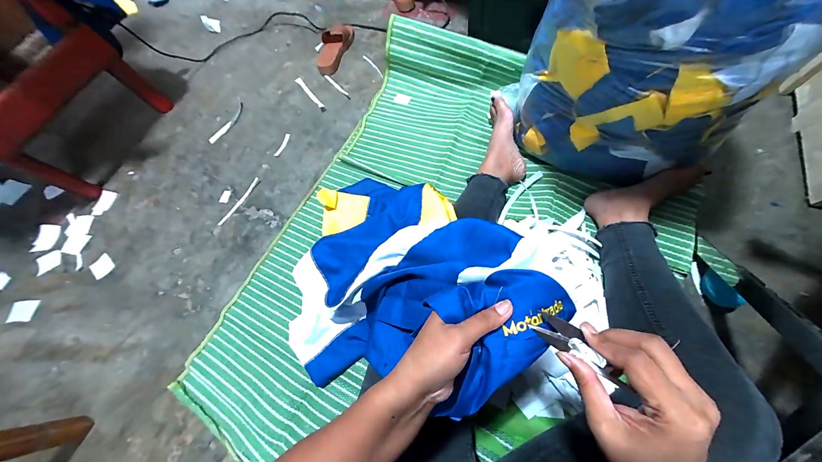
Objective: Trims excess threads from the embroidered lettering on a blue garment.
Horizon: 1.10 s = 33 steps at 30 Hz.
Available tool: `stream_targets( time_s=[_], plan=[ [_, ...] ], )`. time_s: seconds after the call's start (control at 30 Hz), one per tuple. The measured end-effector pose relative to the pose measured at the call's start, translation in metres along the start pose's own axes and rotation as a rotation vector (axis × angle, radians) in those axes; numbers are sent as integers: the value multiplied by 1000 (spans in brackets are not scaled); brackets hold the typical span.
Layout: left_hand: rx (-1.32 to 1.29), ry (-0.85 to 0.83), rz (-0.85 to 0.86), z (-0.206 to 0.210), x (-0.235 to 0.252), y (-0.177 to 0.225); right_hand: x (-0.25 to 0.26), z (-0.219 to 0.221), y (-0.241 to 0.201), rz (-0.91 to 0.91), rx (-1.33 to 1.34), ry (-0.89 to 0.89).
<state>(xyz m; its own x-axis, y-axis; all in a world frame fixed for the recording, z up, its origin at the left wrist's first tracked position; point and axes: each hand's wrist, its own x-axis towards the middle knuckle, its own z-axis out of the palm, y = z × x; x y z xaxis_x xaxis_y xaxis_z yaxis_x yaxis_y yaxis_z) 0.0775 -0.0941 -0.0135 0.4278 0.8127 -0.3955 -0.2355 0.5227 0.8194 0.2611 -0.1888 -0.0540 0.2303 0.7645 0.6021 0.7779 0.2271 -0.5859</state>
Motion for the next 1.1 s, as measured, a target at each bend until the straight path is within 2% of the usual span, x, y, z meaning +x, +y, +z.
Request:
stream_targets(
  time_s=[0.43, 0.53, 0.67, 0.9, 1.1],
  plan=[
    [25, -10, 31, 0, 1, 1, 6, -6, -4, -107, -192, 2],
    [26, -23, 5, -2, 1, 2, 6, -4, -1, -114, -144, -2],
    [14, -47, -30, -5, 2, 5, 5, -1, 5, -23, 50, -53],
    [32, -65, -57, -7, 5, 8, 10, -3, 9, -246, -179, -26],
    [43, -57, -47, -7, 5, 7, 13, 1, 12, -166, -44, -125]
  ],
)
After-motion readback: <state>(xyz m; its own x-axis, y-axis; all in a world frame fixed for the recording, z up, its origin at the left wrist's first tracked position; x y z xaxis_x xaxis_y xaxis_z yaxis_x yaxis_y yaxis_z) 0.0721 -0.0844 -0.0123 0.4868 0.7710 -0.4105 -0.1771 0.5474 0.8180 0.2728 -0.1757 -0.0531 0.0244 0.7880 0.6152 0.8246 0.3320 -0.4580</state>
